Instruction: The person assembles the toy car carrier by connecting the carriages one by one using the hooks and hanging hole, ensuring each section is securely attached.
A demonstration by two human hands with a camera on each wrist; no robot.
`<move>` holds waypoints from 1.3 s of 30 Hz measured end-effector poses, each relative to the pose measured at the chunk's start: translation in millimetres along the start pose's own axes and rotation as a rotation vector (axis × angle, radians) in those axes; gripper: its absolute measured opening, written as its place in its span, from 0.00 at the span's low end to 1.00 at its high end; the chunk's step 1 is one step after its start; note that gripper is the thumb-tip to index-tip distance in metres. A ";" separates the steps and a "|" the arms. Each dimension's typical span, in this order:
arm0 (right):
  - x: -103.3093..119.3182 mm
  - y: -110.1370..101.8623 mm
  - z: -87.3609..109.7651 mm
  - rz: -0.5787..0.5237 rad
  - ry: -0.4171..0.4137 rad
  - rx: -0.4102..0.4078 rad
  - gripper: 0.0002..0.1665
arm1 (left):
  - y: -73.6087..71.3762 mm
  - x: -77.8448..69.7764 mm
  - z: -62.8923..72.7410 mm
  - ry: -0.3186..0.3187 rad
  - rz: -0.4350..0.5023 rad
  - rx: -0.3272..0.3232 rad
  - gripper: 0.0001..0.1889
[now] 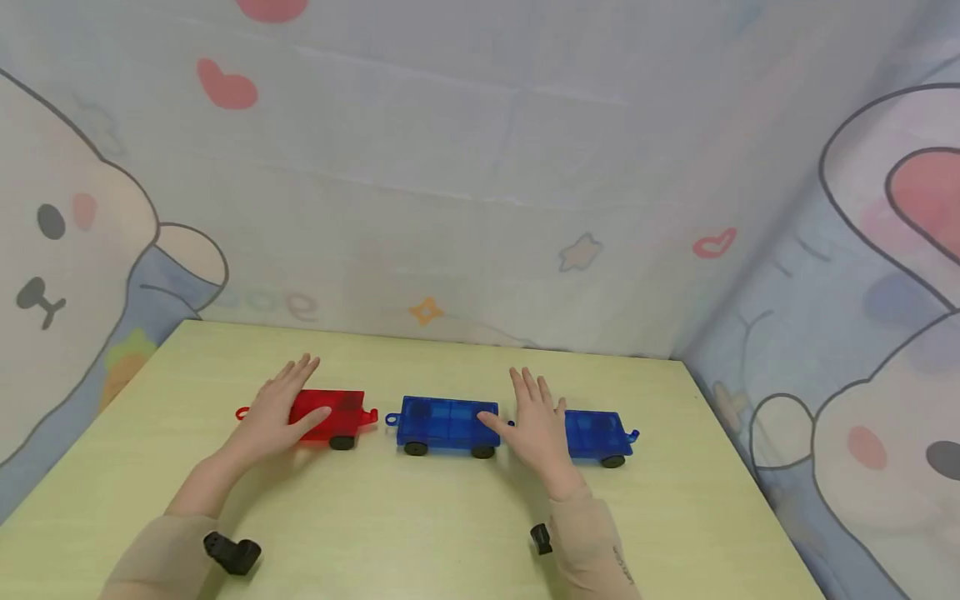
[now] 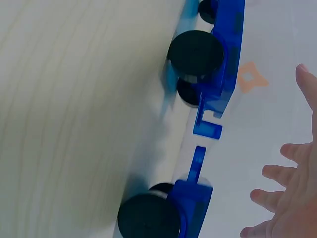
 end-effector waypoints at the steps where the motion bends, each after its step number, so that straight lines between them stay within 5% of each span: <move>1: 1.5 0.6 -0.6 -0.001 -0.007 -0.002 0.56 | -0.2 0.5 -0.3 0.008 0.008 -0.006 0.42; 6: 10.3 4.8 -4.4 -0.027 -0.050 0.001 0.56 | -2.0 3.3 -0.5 0.019 0.062 -0.018 0.42; 16: 19.2 15.6 -11.5 -0.065 -0.105 0.002 0.60 | 1.8 13.9 0.9 -0.060 0.135 0.028 0.48; 39: 32.4 44.1 -17.2 -0.089 -0.208 0.194 0.61 | 9.5 30.2 2.2 -0.097 0.191 0.068 0.49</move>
Point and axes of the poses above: each hand's wrist, its own z-axis away from the middle knuckle, its own y-axis out of the palm, x = y × z, the point moved 6 cm from there along -z, towards the middle knuckle
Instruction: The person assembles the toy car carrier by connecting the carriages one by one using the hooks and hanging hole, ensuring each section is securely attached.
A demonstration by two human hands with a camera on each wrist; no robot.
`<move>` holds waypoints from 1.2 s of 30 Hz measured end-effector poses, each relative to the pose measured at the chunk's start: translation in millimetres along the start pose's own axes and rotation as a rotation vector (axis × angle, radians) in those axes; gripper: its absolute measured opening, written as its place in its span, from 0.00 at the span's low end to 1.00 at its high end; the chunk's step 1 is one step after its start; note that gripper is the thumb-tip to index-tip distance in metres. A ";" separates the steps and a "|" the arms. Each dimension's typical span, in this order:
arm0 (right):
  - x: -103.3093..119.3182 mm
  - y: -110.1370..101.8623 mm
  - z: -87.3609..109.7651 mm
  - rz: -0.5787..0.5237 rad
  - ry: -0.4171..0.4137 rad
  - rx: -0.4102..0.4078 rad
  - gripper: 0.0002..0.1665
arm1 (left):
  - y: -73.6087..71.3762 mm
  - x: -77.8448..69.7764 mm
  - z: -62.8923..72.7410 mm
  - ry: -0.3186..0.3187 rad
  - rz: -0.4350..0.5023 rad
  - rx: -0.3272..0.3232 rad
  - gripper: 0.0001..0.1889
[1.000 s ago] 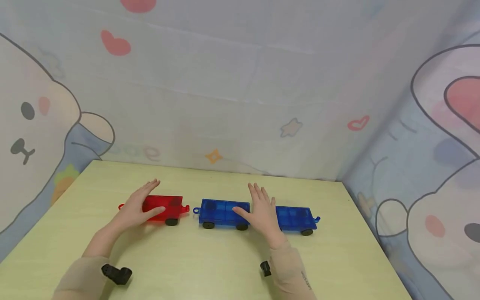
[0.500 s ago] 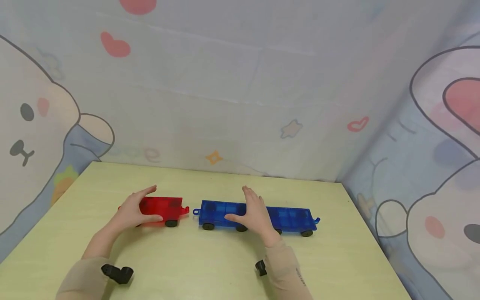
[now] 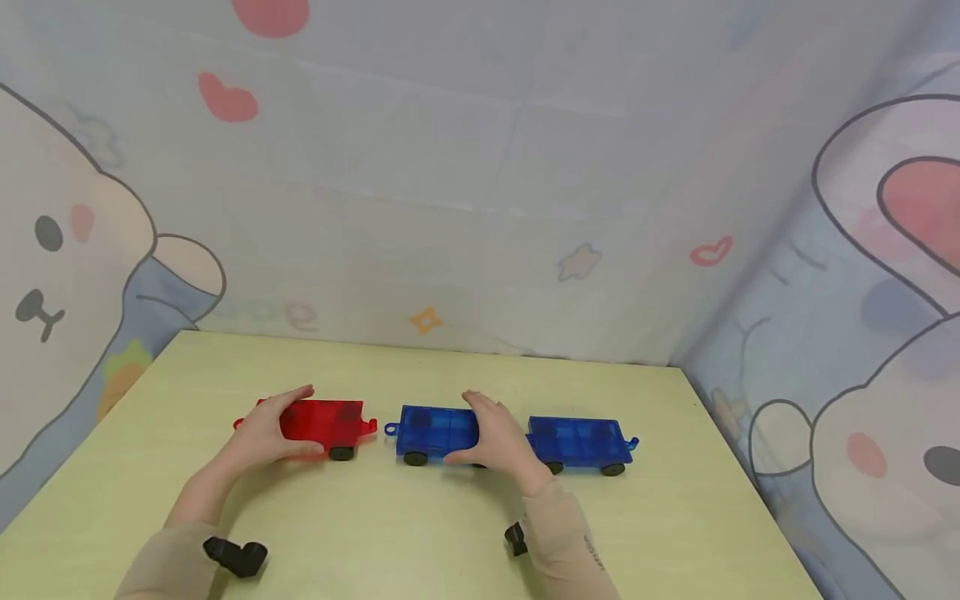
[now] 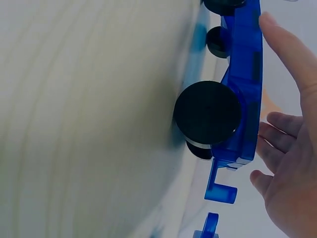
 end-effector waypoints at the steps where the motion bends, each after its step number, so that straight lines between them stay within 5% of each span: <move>1: -0.1 0.9 -0.3 -0.001 -0.001 0.007 0.61 | 0.6 0.9 0.0 -0.007 0.007 0.005 0.49; 11: -2.2 6.3 -4.4 0.000 0.010 0.071 0.59 | 2.0 1.3 -1.0 -0.023 0.006 0.020 0.47; 36: -5.8 13.2 -6.1 0.013 0.023 0.045 0.53 | 2.2 5.2 -0.4 -0.012 -0.033 -0.010 0.47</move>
Point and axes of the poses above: each hand's wrist, its own z-axis away from the middle knuckle, its own y-axis out of the palm, x = y × z, the point moved 6 cm from there along -z, towards the middle knuckle
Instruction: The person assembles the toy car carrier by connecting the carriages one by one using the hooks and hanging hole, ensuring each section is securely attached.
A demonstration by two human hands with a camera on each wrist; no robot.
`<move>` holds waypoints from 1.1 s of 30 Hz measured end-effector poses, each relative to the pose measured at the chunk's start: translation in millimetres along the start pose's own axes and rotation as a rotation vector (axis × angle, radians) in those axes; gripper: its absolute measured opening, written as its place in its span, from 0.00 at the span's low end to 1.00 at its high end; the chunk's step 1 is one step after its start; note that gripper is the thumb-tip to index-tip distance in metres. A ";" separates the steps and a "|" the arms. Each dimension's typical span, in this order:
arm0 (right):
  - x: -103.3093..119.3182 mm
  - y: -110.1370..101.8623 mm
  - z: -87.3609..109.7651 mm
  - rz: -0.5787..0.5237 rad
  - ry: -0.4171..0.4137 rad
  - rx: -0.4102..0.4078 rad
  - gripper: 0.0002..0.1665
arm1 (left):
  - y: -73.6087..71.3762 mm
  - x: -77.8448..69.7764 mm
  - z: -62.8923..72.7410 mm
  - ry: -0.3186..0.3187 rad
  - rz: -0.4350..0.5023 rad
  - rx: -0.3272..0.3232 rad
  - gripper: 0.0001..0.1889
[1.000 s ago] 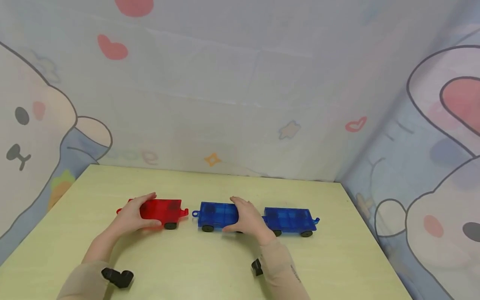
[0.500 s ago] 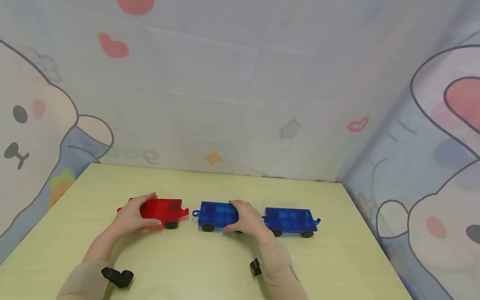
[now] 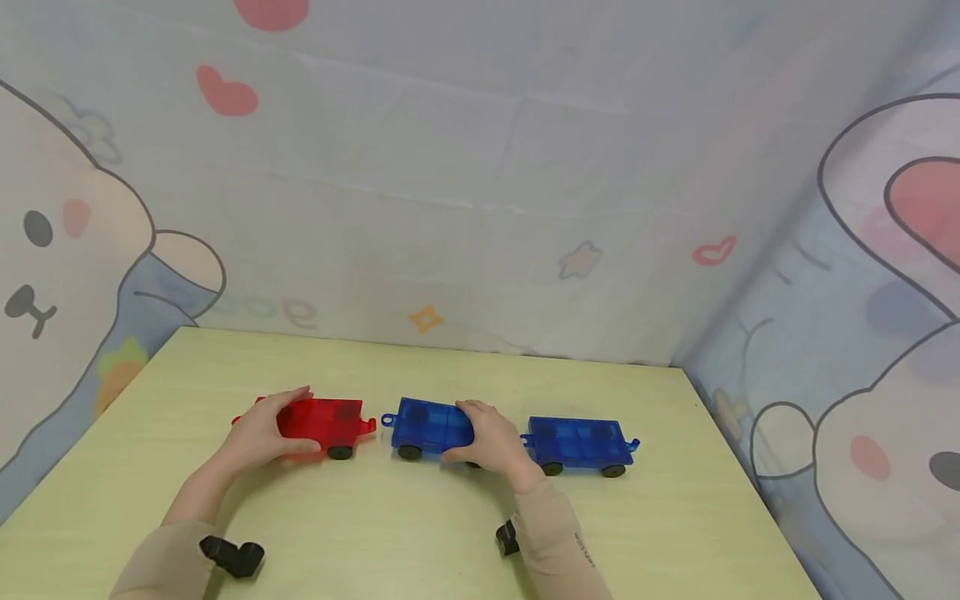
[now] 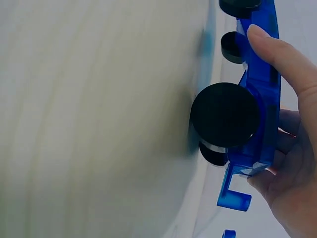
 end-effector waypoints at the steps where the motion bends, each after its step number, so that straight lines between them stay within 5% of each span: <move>1: 0.2 0.6 -0.1 -0.004 0.000 0.002 0.53 | -0.1 0.0 0.3 -0.002 0.001 0.000 0.47; 33: 13.7 7.6 -7.1 -0.044 -0.050 0.018 0.53 | -1.8 -2.0 2.8 -0.023 -0.014 -0.001 0.47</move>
Point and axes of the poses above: each hand's wrist, its own z-axis away from the middle knuckle, its own y-axis out of the palm, x = y × z, the point moved 6 cm from there along -z, towards the middle knuckle
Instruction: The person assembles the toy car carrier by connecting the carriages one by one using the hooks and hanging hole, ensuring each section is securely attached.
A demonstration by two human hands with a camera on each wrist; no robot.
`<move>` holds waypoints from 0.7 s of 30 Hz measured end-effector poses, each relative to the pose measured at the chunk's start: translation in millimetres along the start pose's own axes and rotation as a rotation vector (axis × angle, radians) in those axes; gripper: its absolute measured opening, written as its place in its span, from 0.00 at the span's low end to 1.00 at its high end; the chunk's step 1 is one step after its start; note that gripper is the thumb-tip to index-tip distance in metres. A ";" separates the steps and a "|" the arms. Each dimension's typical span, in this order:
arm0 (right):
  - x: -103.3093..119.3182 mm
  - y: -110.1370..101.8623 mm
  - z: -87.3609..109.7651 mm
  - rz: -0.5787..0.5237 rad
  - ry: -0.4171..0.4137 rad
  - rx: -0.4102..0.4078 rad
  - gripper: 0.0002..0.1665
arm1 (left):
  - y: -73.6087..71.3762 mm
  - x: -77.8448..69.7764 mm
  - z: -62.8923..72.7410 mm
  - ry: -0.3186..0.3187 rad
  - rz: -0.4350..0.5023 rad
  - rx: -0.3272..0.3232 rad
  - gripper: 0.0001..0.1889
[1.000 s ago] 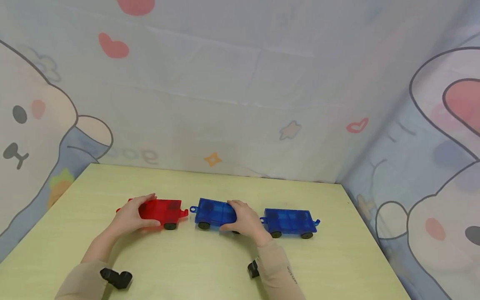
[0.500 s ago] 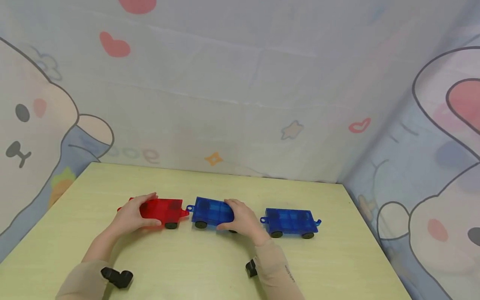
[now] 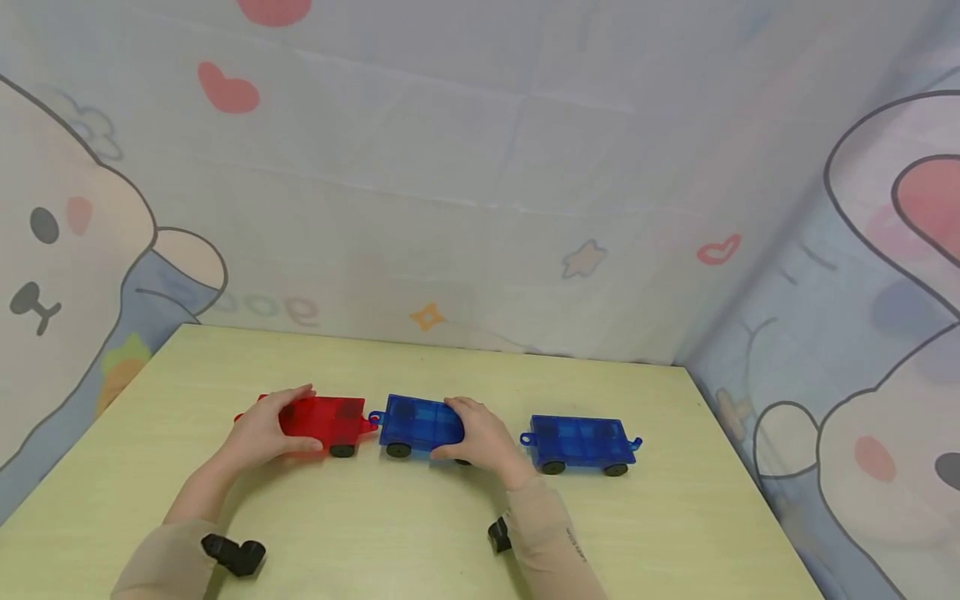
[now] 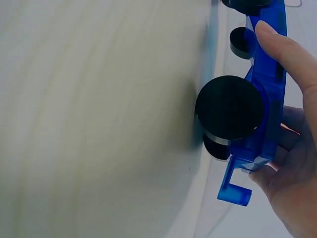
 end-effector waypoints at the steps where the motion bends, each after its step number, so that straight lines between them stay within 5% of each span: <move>1: 0.1 0.2 -0.2 0.001 -0.003 0.000 0.53 | 0.0 0.2 0.0 -0.001 0.000 0.000 0.47; 21: 3.8 0.5 -1.0 -0.004 0.000 0.026 0.53 | -0.3 -0.4 0.5 0.012 0.005 0.002 0.48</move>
Point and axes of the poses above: each hand's wrist, its own z-axis away from the middle knuckle, its own y-axis out of the palm, x = y × z, the point moved 6 cm from there along -z, towards the middle knuckle
